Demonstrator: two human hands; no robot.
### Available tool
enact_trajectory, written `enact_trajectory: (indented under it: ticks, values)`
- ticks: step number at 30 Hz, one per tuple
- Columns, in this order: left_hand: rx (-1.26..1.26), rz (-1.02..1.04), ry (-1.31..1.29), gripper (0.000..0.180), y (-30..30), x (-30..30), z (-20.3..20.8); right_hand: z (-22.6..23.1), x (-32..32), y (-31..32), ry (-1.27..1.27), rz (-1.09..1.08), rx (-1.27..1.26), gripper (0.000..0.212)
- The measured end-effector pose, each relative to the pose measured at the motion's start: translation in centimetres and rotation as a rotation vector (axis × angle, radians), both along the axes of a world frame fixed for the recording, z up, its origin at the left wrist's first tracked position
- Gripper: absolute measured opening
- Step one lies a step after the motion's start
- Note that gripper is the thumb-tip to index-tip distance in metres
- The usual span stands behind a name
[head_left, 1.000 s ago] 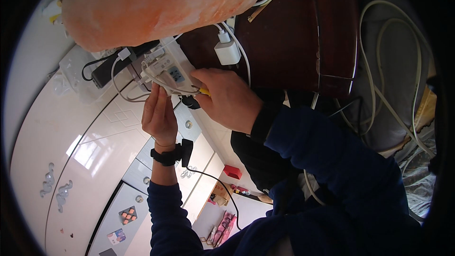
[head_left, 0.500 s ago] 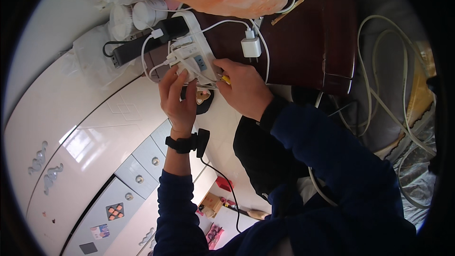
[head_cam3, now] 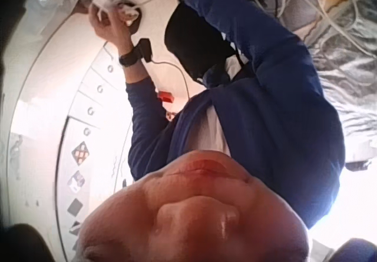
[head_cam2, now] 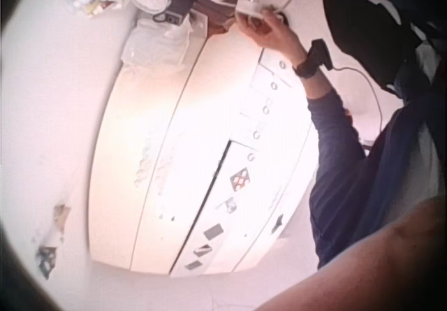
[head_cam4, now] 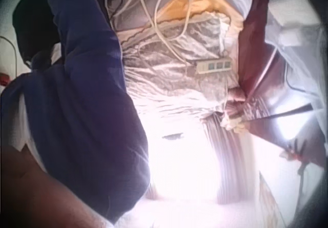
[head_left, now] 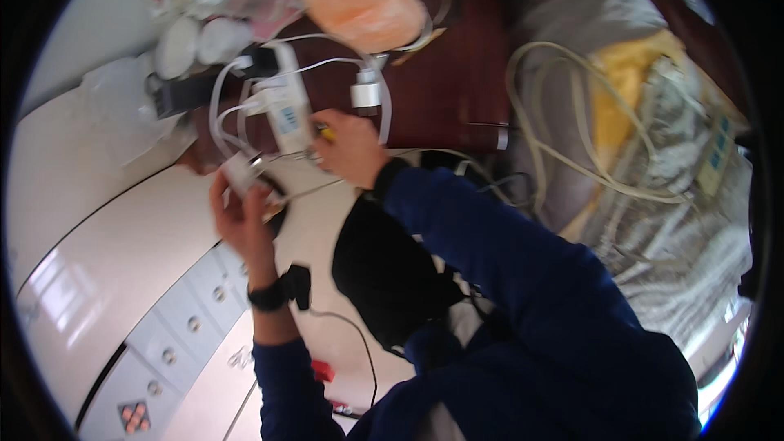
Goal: The person uses a yellow screwdriver to open a white electrical plug, adjusts internal wires, and tests the connection by plugging it into a wall socket and a power strip. The person then returns to the bed to continue adjusting the plug's internal components.
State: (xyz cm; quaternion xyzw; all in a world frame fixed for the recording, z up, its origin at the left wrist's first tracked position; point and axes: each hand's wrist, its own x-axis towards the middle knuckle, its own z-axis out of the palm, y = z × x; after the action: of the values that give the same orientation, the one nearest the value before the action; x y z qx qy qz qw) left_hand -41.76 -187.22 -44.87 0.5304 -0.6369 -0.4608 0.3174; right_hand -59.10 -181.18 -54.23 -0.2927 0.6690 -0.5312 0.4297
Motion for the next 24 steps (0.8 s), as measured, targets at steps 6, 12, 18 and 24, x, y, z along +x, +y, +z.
enact_trajectory:
  ticks: [6, 12, 18, 24]
  values:
    - [0.091, -0.088, 0.246, 0.060, 8.0, -0.6, -0.6, 2.2, -2.9, 3.3, 0.160, 0.107, -0.025, 0.030]
    - [0.467, -0.297, 0.320, 0.057, 7.8, -1.6, -2.8, 10.0, -10.5, 14.5, 0.330, 0.079, 0.093, 0.029]
    - [0.695, -0.272, 0.189, 0.054, 7.1, -2.9, 0.8, 15.2, -21.4, 28.2, 0.484, -0.996, 0.223, 0.024]
    - [0.813, -0.313, 0.008, 0.048, 7.9, -5.3, 8.5, 7.5, -30.3, 41.6, 0.230, -1.368, 1.294, 0.108]
